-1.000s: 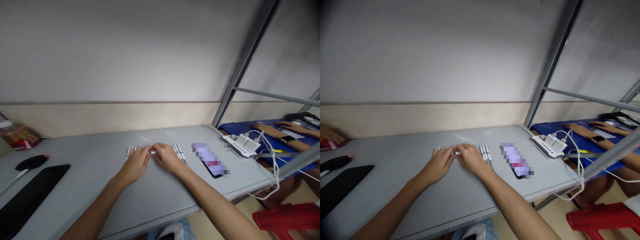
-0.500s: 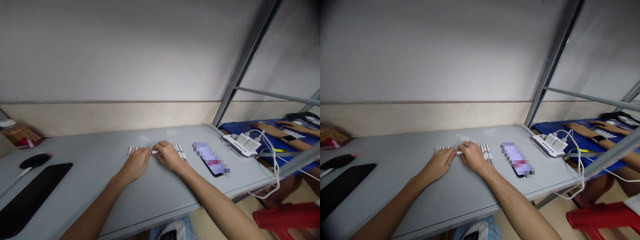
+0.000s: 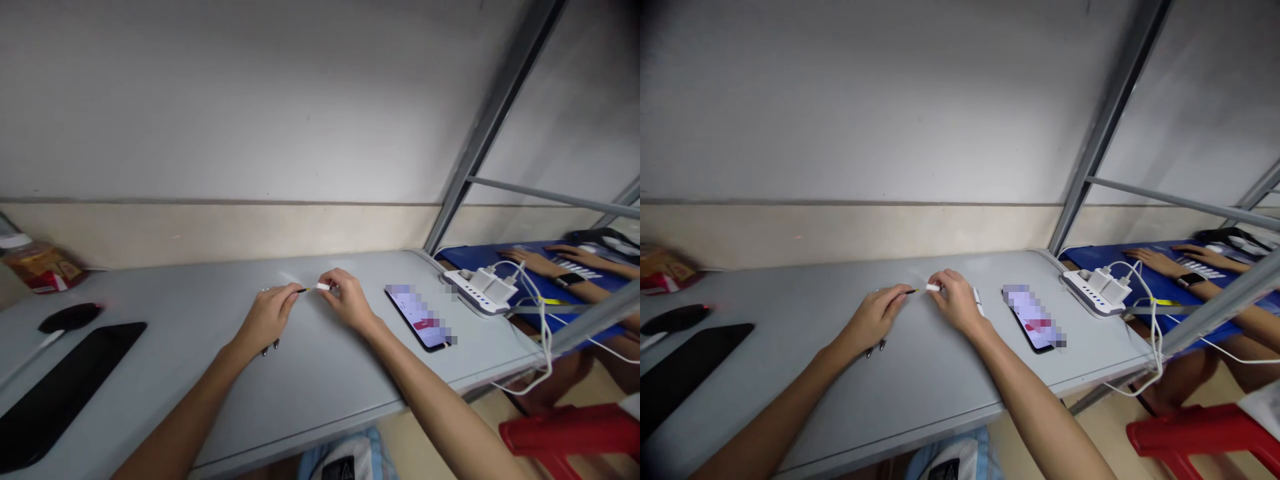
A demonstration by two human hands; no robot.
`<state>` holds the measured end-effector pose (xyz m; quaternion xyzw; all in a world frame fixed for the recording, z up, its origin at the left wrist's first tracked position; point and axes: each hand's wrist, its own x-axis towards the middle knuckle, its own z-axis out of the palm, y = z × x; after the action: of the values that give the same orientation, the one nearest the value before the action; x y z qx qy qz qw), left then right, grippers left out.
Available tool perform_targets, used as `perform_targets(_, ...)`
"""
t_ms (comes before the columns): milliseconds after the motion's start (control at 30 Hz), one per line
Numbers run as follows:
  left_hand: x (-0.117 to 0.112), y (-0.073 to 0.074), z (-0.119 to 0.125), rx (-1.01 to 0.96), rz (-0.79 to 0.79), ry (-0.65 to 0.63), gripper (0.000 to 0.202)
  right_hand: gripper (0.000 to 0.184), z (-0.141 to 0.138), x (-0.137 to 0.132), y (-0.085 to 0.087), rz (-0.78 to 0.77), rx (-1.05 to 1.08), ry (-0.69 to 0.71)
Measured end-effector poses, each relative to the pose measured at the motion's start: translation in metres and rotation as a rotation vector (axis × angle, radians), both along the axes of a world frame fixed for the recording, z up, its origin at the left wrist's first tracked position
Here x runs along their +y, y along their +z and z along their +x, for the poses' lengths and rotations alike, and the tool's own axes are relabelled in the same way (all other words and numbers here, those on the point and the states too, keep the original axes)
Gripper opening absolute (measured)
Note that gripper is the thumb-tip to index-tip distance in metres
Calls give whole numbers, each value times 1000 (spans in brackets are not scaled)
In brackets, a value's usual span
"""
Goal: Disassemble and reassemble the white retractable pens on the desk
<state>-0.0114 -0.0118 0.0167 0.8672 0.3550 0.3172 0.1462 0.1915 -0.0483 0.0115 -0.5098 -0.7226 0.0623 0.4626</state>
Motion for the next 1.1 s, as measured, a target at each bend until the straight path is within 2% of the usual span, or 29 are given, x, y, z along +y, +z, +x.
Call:
perform_targets(67, 0, 2, -1, -30, -13, 7, 28, 9, 1, 2, 0, -45, 171, 31)
perform_targets(267, -3, 5, -1, -84, -78, 63, 28, 29, 2, 10, 2, -202, 660, 165)
perform_targets(400, -4, 6, 0, -95, -102, 83, 31, 25, 5, 8, 8, -222, 752, 142)
perform_targets(467, -5, 6, 1, -89, -121, 78, 34, 24, 6, 5, 10, -203, 680, 110)
perform_targets(533, -5, 6, 1, -76, -126, 66, 36, 23, 6, 3, 11, -152, 513, 62)
perform_targets(667, -1, 3, 0, -43, -57, 36, 33, 20, 4, -3, 8, -40, -25, -14)
perform_targets(733, 2, 0, 0, -20, 2, 25, 31, 21, 3, -5, 7, -23, -215, -35)
perform_targets(900, 4, -6, 0, 120, 123, 31, 29, 23, 2, -8, 7, -22, -359, -63)
perform_targets(1100, -3, -6, 4, 217, 183, 66, 26, 22, -6, -9, 6, -30, -453, -36)
